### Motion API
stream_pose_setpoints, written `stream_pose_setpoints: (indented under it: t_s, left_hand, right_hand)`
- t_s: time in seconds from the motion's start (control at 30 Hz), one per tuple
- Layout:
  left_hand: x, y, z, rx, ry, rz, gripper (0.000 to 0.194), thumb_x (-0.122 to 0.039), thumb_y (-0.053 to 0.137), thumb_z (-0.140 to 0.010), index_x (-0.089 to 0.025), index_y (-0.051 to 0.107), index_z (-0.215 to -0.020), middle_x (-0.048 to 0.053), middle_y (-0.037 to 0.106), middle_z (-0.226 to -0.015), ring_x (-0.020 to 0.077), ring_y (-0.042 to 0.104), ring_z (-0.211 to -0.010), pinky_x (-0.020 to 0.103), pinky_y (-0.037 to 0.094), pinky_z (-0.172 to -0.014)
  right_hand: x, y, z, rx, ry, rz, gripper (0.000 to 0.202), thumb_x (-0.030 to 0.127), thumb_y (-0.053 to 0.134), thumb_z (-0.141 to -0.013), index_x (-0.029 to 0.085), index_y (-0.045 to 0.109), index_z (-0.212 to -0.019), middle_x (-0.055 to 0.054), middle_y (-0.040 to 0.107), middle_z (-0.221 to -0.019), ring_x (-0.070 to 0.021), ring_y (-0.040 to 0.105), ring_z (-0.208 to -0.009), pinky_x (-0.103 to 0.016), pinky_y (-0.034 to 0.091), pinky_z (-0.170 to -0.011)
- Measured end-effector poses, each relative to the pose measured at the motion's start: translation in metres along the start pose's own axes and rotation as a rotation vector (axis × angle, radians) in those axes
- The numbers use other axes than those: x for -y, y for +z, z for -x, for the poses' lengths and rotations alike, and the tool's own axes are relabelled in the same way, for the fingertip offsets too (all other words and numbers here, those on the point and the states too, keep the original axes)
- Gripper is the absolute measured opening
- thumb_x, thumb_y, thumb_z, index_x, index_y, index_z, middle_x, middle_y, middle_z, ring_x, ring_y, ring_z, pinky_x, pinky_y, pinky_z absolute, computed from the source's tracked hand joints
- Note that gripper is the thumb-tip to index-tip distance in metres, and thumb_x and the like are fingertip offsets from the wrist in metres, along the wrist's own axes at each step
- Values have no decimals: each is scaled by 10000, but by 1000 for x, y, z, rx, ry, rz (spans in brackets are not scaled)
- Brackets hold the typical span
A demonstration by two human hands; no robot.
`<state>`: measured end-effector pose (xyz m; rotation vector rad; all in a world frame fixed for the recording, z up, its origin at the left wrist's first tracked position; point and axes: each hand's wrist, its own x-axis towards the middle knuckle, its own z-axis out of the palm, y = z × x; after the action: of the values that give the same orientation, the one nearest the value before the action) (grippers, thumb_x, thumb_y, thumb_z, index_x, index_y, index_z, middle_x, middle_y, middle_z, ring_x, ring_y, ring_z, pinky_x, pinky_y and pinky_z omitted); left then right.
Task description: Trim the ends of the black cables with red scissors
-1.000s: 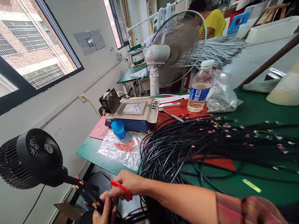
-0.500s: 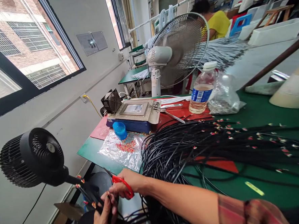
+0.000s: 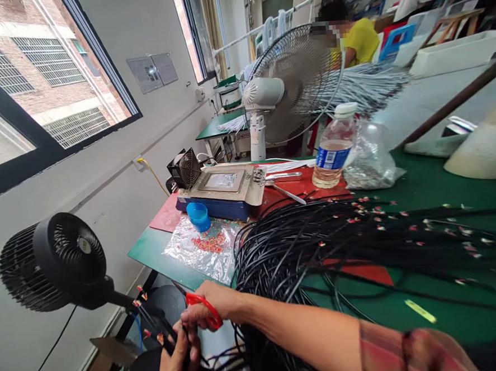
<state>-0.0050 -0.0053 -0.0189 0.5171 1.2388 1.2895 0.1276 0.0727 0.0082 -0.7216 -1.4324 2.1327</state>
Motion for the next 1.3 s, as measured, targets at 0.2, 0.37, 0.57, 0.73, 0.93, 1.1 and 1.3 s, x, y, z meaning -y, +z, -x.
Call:
stream_pose_setpoints:
  t_s: [0.2, 0.37, 0.57, 0.73, 0.93, 1.1, 1.3]
  left_hand:
    - [4, -6, -4, 91, -57, 63, 319, -452, 676, -598, -149, 577, -610, -66, 383, -390, 4, 231, -345, 144, 135, -346]
    - [4, -5, -5, 108, -58, 57, 338, -480, 638, -627, -151, 561, -605, -67, 386, -373, -5, 177, -329, 155, 66, -337]
    - [2, -5, -6, 74, -17, 36, 279, -432, 615, -670, -159, 560, -645, -58, 415, -416, -1, 217, -354, 141, 84, -355]
    - [2, -3, -5, 7, 13, -4, 254, -390, 594, -699, -140, 609, -744, -48, 432, -428, 9, 256, -371, 140, 120, -363]
    - [0, 2, -1, -141, 53, -79, 281, -396, 649, -651, -166, 628, -811, -48, 484, -420, 12, 229, -342, 150, 178, -338]
    - [1, 2, -1, -168, 36, 5, 314, -386, 713, -579, -174, 648, -801, -35, 536, -448, 26, 304, -355, 150, 219, -334]
    - [0, 3, 1, -162, 54, -32, 319, -383, 705, -588, -168, 649, -818, -42, 517, -432, 38, 317, -349, 163, 240, -326]
  right_hand:
    - [5, 1, 2, 10, 25, 3, 409, 458, 687, -610, 113, 501, -491, 50, 440, -374, -35, 373, -336, -160, 252, -332]
    - [3, 1, 1, 14, 15, 14, 407, 467, 683, -617, 106, 523, -519, 50, 448, -398, -30, 370, -341, -158, 256, -330]
    - [-1, 0, -1, -21, -64, 2, 431, 474, 677, -639, 111, 489, -501, 56, 430, -391, -32, 379, -338, -158, 242, -327]
    - [0, 0, -1, -10, -57, 32, 441, 507, 675, -628, 107, 520, -525, 54, 439, -395, -31, 372, -331, -156, 239, -316]
    - [-2, 2, -1, -73, -56, 115, 438, 511, 687, -603, 112, 523, -527, 65, 432, -390, -24, 369, -329, -145, 247, -324]
    - [-6, -1, -4, -88, -83, 47, 448, 516, 658, -645, 113, 508, -522, 59, 437, -393, -31, 369, -320, -153, 247, -309]
    - [-4, -1, -3, -69, -68, 59, 448, 491, 694, -614, 108, 496, -492, 59, 423, -370, -26, 369, -324, -147, 241, -318]
